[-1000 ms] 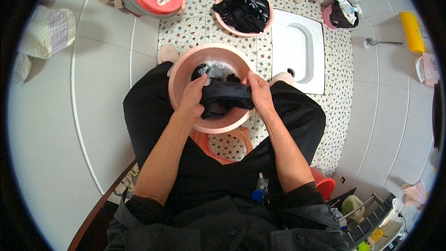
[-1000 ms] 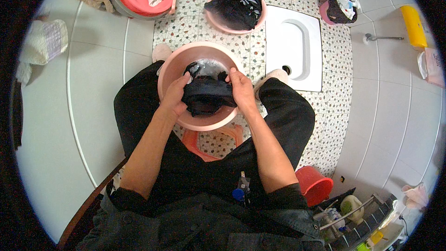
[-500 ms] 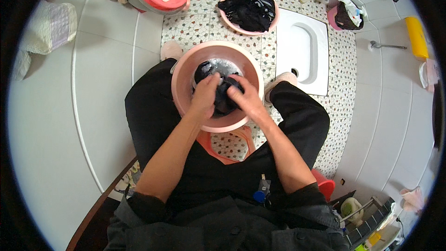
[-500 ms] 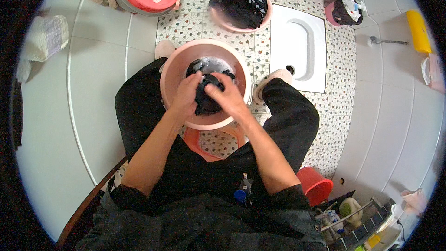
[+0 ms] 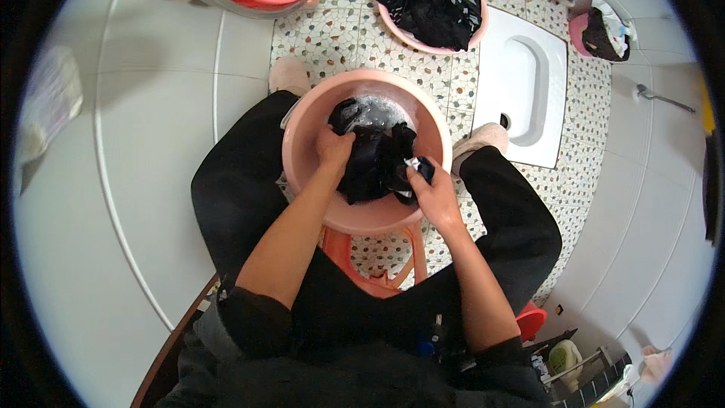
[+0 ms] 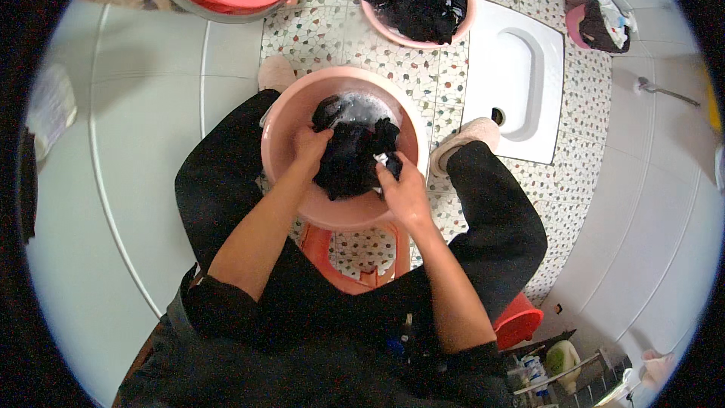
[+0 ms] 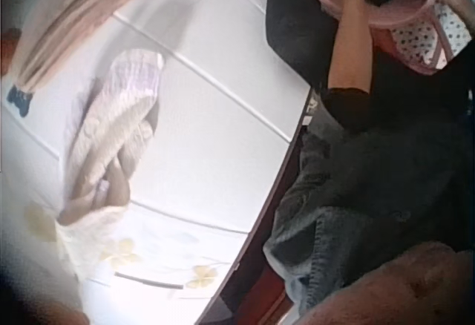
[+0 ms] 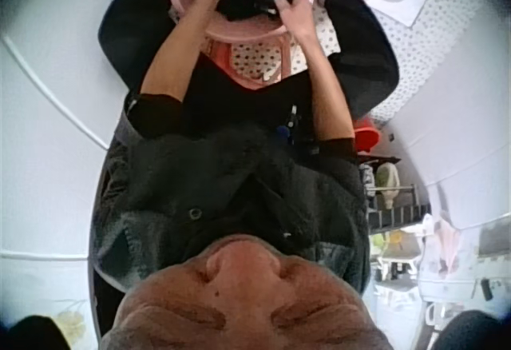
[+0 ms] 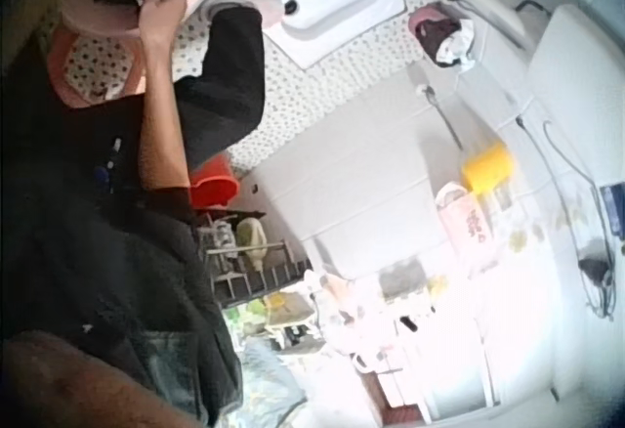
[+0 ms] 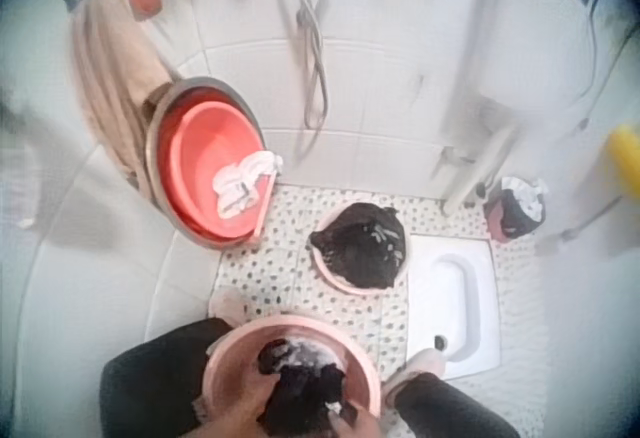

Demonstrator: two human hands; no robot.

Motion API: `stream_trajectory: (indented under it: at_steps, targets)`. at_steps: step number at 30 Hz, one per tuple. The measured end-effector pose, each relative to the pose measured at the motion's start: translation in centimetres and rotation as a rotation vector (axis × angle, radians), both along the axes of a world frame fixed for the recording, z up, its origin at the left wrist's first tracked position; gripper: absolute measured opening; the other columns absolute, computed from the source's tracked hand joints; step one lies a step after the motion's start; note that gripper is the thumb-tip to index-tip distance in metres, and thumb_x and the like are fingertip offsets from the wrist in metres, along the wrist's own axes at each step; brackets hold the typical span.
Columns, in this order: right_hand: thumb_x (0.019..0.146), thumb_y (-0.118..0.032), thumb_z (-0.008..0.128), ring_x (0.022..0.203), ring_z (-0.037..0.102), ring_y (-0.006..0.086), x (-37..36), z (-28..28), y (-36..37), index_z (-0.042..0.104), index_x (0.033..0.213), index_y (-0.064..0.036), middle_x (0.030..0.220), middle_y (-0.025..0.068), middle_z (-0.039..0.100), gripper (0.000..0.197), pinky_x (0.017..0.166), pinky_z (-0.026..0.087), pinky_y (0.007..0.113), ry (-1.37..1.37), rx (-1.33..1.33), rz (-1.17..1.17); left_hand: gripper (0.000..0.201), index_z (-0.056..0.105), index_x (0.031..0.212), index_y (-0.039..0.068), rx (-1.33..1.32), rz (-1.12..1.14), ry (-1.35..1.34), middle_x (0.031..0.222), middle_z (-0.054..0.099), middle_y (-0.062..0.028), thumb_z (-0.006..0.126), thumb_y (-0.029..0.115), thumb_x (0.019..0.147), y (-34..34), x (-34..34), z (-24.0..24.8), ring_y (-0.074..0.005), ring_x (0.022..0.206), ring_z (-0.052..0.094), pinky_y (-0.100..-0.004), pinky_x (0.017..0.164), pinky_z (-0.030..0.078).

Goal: The person sits on a small stool and hand-washes a dark garment in a pink basin filled with soapy water. They repeatedly scrub, squeeze, and rinse the fabric by hand, occasionally lifting it to wring out excess water.

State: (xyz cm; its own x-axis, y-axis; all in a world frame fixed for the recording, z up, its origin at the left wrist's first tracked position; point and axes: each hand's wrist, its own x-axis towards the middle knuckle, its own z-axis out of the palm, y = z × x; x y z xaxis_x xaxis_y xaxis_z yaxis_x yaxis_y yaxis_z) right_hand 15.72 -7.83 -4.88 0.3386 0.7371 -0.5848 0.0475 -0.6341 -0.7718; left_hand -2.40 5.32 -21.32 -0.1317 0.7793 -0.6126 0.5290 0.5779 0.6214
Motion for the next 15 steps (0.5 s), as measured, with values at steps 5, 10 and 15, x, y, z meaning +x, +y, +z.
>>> stream_trajectory:
  at_steps: [5,10,15]
  targets:
    - [0.091,-0.019,0.065,0.084,0.068,0.0410,0.2,0.8,0.5,0.061,0.109,0.0033,0.086,0.0238,0.069,0.029,0.075,0.052,0.043,-0.043,-0.107,0.158,0.078,0.046,0.136,-0.001,0.092,-0.122,-0.069,0.130,0.059,-0.0202,0.080,0.004,0.067,1.9,1.0,-5.5,-0.0342,0.123,0.055,-0.0368,0.107,0.042]
    - [0.084,-0.013,0.068,0.101,0.062,0.0437,0.1,2.8,1.6,0.060,0.112,-0.0015,0.110,0.0248,0.063,0.031,0.087,0.050,0.048,0.004,-0.091,0.288,0.068,0.052,0.131,-0.001,0.067,-0.281,0.084,0.130,0.059,-0.0199,0.079,0.014,0.072,2.7,1.8,-8.4,-0.0330,0.124,0.055,-0.0378,0.105,0.043]
    - [0.087,-0.015,0.066,0.092,0.065,0.0429,-0.6,2.5,1.8,0.061,0.110,-0.0005,0.096,0.0250,0.066,0.028,0.080,0.051,0.046,-0.052,-0.061,0.318,0.045,0.064,0.116,-0.004,-0.089,-0.391,0.084,0.120,0.064,-0.0241,0.071,0.026,0.083,3.3,0.0,-6.6,-0.0354,0.119,0.057,-0.0408,0.101,0.044]
